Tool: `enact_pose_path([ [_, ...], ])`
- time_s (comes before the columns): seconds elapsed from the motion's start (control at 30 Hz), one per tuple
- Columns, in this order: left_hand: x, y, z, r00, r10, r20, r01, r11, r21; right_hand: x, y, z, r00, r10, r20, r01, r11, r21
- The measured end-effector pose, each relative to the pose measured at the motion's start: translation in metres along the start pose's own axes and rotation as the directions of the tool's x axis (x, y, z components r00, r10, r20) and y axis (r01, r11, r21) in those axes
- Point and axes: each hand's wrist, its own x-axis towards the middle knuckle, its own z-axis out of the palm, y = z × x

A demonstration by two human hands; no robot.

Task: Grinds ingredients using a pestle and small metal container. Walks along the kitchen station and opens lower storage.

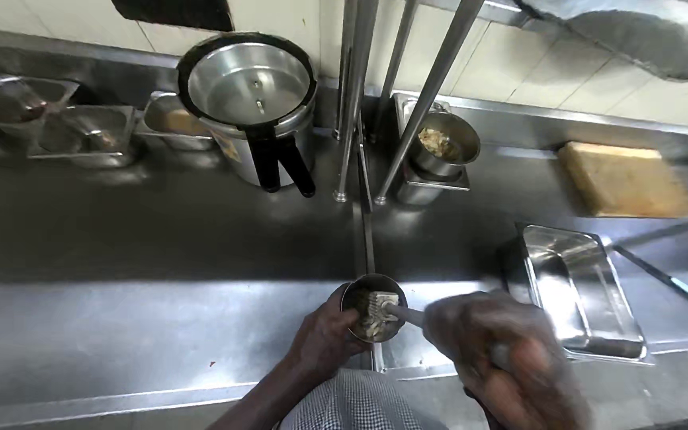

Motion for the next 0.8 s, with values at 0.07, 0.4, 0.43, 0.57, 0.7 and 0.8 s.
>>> enact_pose_path([
  [0.07,0.001,0.001,0.0,1.0,-0.005,-0.007,0.005,1.0,0.005,-0.003,0.005,0.001,1.0,-0.019,-0.003,0.019,0.999,-0.04],
  [0.4,0.003,-0.003,0.009,0.993,0.108,-0.054,-0.108,0.994,0.004,0.006,0.021,-0.001,0.999,0.006,-0.037,-0.008,0.999,-0.042],
  [0.43,0.003,-0.003,0.009,0.994,0.102,-0.039,-0.102,0.995,0.009,0.008,0.012,0.002,1.0,-0.014,-0.014,0.013,0.999,-0.045],
  [0.57,0.01,0.003,0.004,0.996,0.054,0.065,-0.054,0.999,-0.009,0.009,0.069,0.002,0.994,-0.015,-0.107,0.008,0.998,-0.066],
  [0.7,0.016,0.005,0.0,0.992,0.04,0.121,-0.039,0.999,-0.011,0.015,0.075,0.002,0.995,0.048,-0.084,-0.048,0.999,-0.003],
  [0.8,0.017,0.004,0.005,0.993,0.111,0.049,-0.109,0.993,-0.039,0.019,0.026,0.006,1.0,0.007,0.006,-0.007,1.0,-0.012],
])
